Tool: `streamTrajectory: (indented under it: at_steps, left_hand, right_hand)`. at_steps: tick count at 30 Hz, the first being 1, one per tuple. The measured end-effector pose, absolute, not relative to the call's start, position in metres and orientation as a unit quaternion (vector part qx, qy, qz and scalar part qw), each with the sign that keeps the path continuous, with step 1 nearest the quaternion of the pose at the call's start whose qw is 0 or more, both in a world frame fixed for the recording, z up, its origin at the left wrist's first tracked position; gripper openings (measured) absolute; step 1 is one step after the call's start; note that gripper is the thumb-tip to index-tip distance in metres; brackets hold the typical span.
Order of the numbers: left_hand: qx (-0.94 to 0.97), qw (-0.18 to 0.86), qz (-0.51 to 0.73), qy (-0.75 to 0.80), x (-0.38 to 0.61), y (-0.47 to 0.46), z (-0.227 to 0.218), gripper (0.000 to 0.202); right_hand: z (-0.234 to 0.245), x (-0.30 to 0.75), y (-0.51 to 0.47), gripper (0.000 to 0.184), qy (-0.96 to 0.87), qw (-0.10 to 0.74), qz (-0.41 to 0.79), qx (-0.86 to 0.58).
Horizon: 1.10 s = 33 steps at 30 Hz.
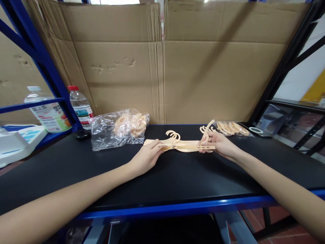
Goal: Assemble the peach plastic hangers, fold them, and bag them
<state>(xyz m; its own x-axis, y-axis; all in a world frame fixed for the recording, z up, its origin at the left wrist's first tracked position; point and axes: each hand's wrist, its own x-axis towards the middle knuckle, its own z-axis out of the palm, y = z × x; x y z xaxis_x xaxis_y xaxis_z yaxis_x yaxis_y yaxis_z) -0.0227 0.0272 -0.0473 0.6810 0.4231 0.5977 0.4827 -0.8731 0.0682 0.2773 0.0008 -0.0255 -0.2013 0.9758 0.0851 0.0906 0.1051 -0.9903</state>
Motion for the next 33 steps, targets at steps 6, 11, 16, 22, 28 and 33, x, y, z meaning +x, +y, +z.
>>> streamTrajectory:
  at_steps: [6, 11, 16, 22, 28, 33]
  left_hand:
    - [-0.904, -0.011, -0.32, -0.285, -0.024, 0.027, -0.045, 0.016]
    - [-0.902, -0.032, -0.317, -0.293, -0.023, 0.027, -0.043, 0.017]
    - [-0.901, -0.041, -0.324, -0.285, -0.022, 0.025, -0.042, 0.017]
    - [-0.904, -0.036, -0.317, -0.285, -0.021, 0.026, -0.042, 0.02]
    - [-0.905, -0.035, -0.32, -0.277, -0.022, 0.027, -0.044, 0.021]
    - [-0.905, -0.033, -0.319, -0.28, -0.022, 0.027, -0.044, 0.021]
  right_hand:
    - [-0.024, 0.29, 0.007, 0.034, -0.576, 0.488, 0.478, -0.448]
    - [-0.027, 0.297, 0.009, 0.033, -0.557, 0.483, 0.52, -0.432]
    - [-0.031, 0.297, 0.009, 0.029, -0.543, 0.431, 0.599, -0.401]
    - [-0.03, 0.293, 0.008, 0.028, -0.54, 0.394, 0.626, -0.401]
    - [-0.03, 0.289, 0.007, 0.031, -0.54, 0.404, 0.609, -0.417]
    - [-0.029, 0.291, 0.008, 0.029, -0.526, 0.401, 0.623, -0.418]
